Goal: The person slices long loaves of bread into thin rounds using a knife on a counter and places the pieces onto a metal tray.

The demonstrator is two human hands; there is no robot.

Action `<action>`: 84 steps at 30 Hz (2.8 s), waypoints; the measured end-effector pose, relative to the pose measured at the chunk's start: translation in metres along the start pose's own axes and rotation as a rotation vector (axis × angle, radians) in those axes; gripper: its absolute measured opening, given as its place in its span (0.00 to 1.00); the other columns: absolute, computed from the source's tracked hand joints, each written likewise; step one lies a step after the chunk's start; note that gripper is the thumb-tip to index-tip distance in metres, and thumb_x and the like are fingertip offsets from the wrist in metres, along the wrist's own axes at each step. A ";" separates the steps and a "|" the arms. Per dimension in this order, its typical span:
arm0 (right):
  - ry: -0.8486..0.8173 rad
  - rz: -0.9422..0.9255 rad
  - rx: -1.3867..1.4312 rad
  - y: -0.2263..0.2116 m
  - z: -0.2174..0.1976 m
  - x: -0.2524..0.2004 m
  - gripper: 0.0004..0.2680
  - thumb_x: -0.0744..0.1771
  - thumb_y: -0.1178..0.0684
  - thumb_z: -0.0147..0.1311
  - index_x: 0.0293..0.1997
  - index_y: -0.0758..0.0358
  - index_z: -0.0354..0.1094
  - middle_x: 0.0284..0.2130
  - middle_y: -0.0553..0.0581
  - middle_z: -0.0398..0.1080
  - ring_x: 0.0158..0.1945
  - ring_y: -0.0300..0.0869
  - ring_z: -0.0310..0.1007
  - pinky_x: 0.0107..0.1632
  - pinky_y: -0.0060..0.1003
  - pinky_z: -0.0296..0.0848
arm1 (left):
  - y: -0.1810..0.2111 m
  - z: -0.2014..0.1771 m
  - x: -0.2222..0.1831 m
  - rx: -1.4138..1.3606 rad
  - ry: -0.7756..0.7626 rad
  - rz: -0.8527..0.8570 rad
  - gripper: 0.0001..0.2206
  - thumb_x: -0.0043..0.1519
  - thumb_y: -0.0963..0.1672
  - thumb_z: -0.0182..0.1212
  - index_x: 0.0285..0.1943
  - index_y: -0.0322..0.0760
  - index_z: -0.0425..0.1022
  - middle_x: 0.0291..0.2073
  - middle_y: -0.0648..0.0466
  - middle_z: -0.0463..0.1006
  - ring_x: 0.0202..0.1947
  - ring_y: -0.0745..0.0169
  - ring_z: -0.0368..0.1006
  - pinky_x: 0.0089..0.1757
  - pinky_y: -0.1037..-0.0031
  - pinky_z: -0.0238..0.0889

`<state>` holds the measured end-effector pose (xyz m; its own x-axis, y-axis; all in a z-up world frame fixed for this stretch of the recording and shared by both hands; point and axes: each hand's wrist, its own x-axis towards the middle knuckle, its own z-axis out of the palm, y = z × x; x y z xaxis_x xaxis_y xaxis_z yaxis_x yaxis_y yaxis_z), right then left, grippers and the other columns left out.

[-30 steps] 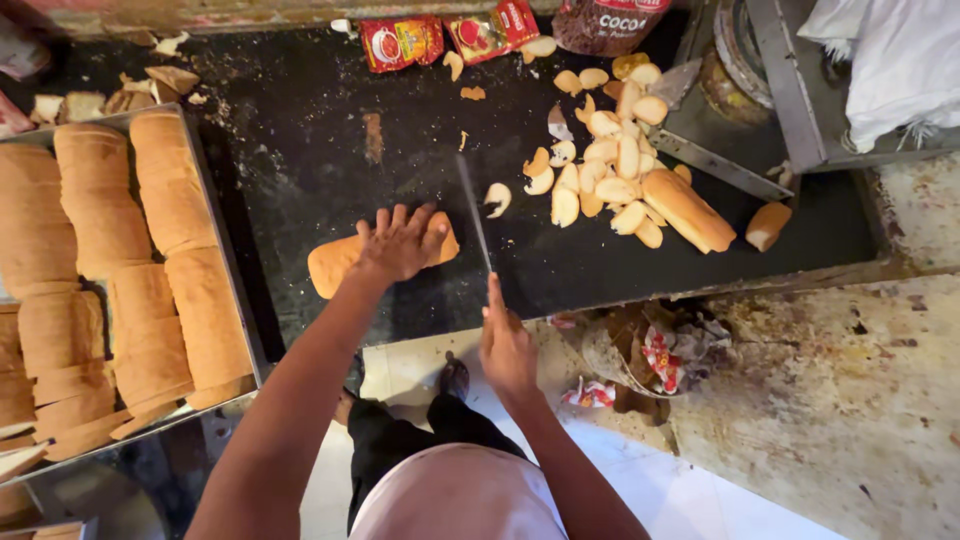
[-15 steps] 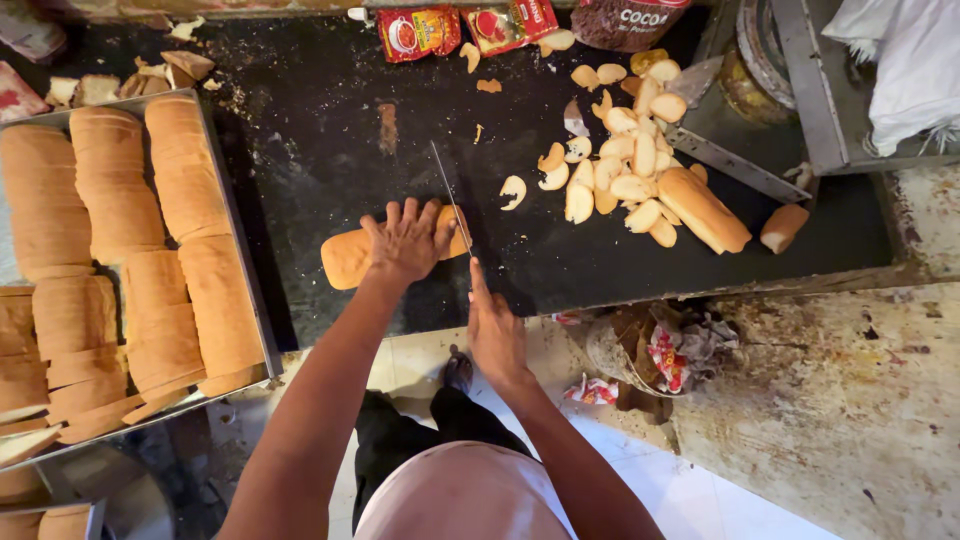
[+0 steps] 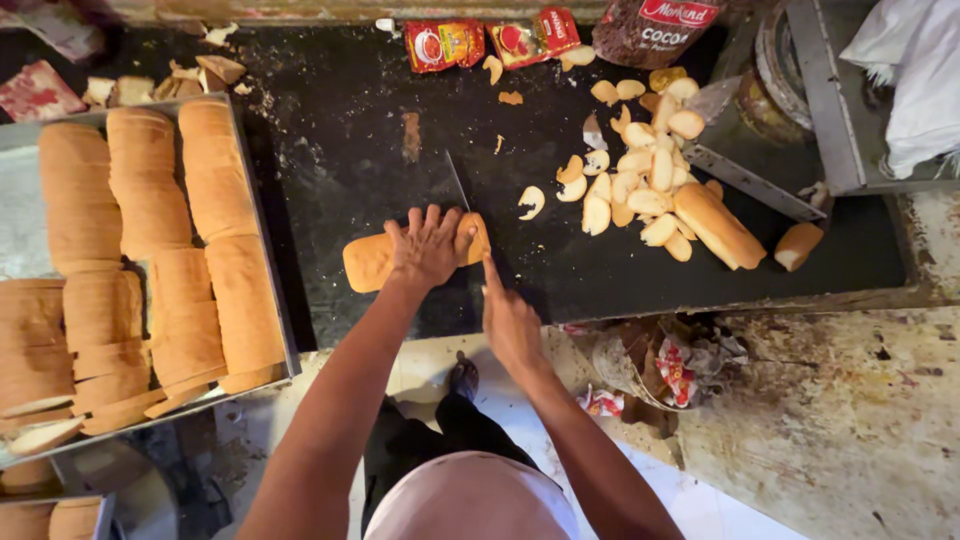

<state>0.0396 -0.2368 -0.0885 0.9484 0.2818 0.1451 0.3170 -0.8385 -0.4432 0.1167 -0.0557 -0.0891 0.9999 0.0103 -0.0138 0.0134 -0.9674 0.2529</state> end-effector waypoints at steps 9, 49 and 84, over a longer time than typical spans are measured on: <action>-0.103 0.179 0.127 -0.003 -0.033 -0.102 0.21 0.71 0.53 0.46 0.76 0.50 0.51 0.26 0.69 0.72 0.29 0.59 0.76 0.34 0.52 0.73 | -0.011 0.015 0.013 -0.024 -0.046 0.018 0.26 0.67 0.59 0.40 0.69 0.51 0.66 0.56 0.53 0.69 0.57 0.46 0.61 0.52 0.34 0.49; -0.143 0.135 -0.020 -0.011 -0.014 -0.076 0.23 0.71 0.51 0.47 0.77 0.44 0.46 0.21 0.67 0.71 0.21 0.58 0.73 0.27 0.54 0.69 | -0.006 -0.028 -0.006 -0.003 -0.153 -0.115 0.28 0.66 0.61 0.39 0.71 0.57 0.65 0.60 0.55 0.68 0.63 0.49 0.59 0.55 0.28 0.43; -0.054 0.053 0.024 -0.024 0.010 0.000 0.24 0.71 0.53 0.47 0.78 0.47 0.45 0.24 0.68 0.73 0.23 0.61 0.72 0.30 0.56 0.70 | -0.022 -0.037 -0.013 0.012 -0.063 -0.076 0.27 0.64 0.64 0.42 0.64 0.59 0.71 0.56 0.55 0.72 0.60 0.46 0.62 0.51 0.33 0.51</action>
<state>0.0315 -0.2119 -0.0864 0.9620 0.2629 0.0732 0.2658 -0.8418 -0.4698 0.1037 -0.0251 -0.0585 0.9933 0.0683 -0.0933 0.0888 -0.9674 0.2373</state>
